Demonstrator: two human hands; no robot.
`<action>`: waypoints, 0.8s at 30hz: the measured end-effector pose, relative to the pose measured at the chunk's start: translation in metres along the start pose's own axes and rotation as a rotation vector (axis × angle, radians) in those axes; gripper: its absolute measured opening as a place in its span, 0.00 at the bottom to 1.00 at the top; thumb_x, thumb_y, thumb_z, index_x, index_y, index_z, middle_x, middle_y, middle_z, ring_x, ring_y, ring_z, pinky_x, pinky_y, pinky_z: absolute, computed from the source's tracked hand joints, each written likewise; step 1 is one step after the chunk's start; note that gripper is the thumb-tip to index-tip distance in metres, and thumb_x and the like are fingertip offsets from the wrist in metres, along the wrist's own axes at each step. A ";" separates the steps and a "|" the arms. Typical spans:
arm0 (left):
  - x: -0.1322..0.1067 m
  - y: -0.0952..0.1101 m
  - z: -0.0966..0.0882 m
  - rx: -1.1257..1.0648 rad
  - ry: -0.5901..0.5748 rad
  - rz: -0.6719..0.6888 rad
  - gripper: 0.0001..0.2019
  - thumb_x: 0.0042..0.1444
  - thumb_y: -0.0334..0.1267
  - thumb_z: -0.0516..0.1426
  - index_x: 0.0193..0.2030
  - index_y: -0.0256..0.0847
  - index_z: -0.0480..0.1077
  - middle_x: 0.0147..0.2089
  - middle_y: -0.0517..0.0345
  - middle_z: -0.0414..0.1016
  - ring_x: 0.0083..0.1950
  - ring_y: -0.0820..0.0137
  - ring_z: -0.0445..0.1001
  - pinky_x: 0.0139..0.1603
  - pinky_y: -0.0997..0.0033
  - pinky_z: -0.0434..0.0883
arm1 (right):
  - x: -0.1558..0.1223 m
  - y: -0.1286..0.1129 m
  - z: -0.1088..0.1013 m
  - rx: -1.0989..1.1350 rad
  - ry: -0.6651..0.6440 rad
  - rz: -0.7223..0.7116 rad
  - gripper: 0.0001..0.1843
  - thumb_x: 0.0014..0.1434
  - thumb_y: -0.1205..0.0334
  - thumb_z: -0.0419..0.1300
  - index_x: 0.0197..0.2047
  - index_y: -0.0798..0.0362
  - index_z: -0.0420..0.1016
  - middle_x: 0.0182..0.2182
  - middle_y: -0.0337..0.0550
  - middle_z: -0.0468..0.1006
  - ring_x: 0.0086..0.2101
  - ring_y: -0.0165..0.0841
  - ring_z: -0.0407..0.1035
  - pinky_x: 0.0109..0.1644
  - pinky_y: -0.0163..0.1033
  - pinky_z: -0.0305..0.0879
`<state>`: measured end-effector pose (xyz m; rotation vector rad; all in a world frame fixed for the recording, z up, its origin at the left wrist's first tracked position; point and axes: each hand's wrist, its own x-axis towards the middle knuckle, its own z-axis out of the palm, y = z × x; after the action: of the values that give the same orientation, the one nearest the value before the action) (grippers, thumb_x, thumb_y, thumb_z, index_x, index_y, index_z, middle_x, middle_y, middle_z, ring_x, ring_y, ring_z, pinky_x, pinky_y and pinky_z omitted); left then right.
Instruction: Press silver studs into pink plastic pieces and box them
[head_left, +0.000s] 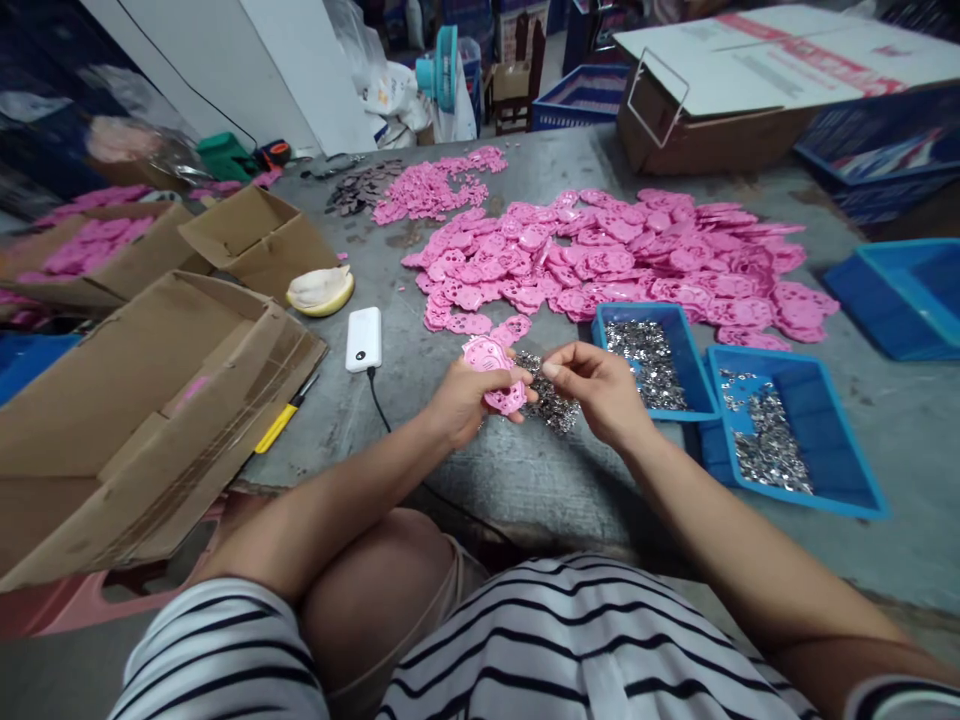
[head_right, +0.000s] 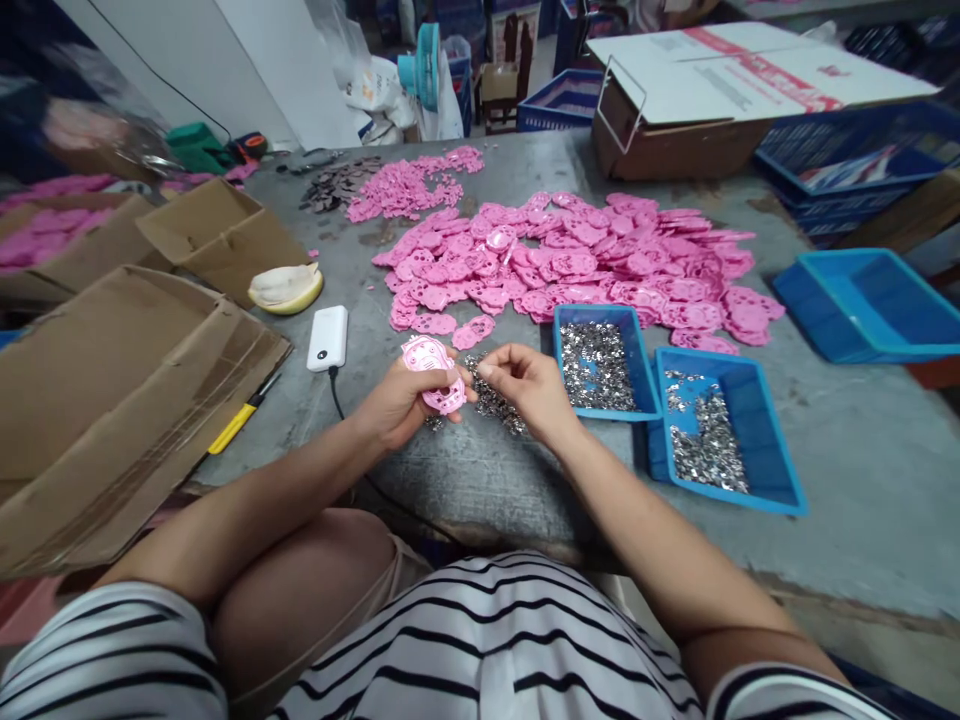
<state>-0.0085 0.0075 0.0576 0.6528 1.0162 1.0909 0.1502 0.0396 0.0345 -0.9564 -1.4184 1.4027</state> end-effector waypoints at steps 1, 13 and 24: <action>0.000 0.000 -0.001 -0.011 0.000 0.013 0.15 0.43 0.29 0.61 0.39 0.36 0.63 0.29 0.56 0.76 0.27 0.65 0.78 0.19 0.73 0.74 | 0.000 0.000 0.000 0.105 0.001 0.077 0.16 0.44 0.51 0.70 0.24 0.53 0.71 0.19 0.34 0.68 0.20 0.24 0.56 0.24 0.34 0.52; -0.002 0.008 -0.001 -0.164 -0.015 -0.021 0.13 0.52 0.30 0.48 0.44 0.34 0.65 0.33 0.49 0.78 0.40 0.57 0.80 0.32 0.58 0.79 | -0.004 -0.012 0.005 0.464 0.021 0.340 0.18 0.36 0.56 0.73 0.18 0.54 0.67 0.15 0.30 0.59 0.18 0.20 0.46 0.20 0.30 0.44; 0.003 0.010 -0.001 -0.170 0.199 0.006 0.16 0.55 0.30 0.45 0.49 0.33 0.64 0.32 0.50 0.78 0.37 0.61 0.80 0.36 0.58 0.79 | 0.002 0.027 0.000 -0.528 0.072 0.009 0.09 0.53 0.60 0.60 0.24 0.52 0.67 0.24 0.39 0.70 0.27 0.31 0.62 0.33 0.37 0.59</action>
<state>-0.0134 0.0136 0.0651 0.4159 1.0773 1.2506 0.1482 0.0434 0.0078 -1.3287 -1.7699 0.9987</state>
